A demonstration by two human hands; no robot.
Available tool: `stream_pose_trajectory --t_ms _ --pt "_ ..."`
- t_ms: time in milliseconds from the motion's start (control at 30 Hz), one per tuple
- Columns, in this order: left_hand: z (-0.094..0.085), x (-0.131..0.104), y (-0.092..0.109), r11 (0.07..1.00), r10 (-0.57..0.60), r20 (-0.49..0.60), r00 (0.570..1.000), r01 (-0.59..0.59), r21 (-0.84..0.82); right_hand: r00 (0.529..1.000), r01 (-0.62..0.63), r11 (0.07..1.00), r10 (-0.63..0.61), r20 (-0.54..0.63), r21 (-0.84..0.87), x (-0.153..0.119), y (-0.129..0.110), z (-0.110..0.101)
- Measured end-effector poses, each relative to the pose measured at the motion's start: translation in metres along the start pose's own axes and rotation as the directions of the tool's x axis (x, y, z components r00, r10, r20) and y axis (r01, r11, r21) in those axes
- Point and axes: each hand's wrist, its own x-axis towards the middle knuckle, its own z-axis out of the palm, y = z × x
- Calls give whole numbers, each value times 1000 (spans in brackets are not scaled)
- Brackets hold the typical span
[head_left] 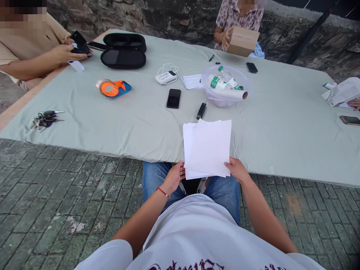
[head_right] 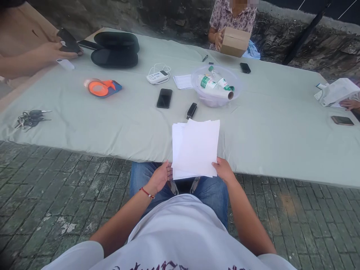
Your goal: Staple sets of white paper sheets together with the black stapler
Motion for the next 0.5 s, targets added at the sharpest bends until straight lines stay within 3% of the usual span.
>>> stream_pose_trajectory --t_ms 100,233,367,500 --pt "9 2 1 999 -12 31 999 13 -47 999 40 966 -42 -2 -257 7 -16 0" --pt "10 2 1 1000 18 3 1000 -18 2 972 48 869 -153 -176 -493 7 -25 -2" --pt "10 1 -2 999 40 -22 999 -40 0 952 0 903 -131 -276 -429 3 -17 -9" --pt "11 2 -5 999 42 -49 998 -43 -5 959 48 959 -122 -255 -280 1 -6 -13"
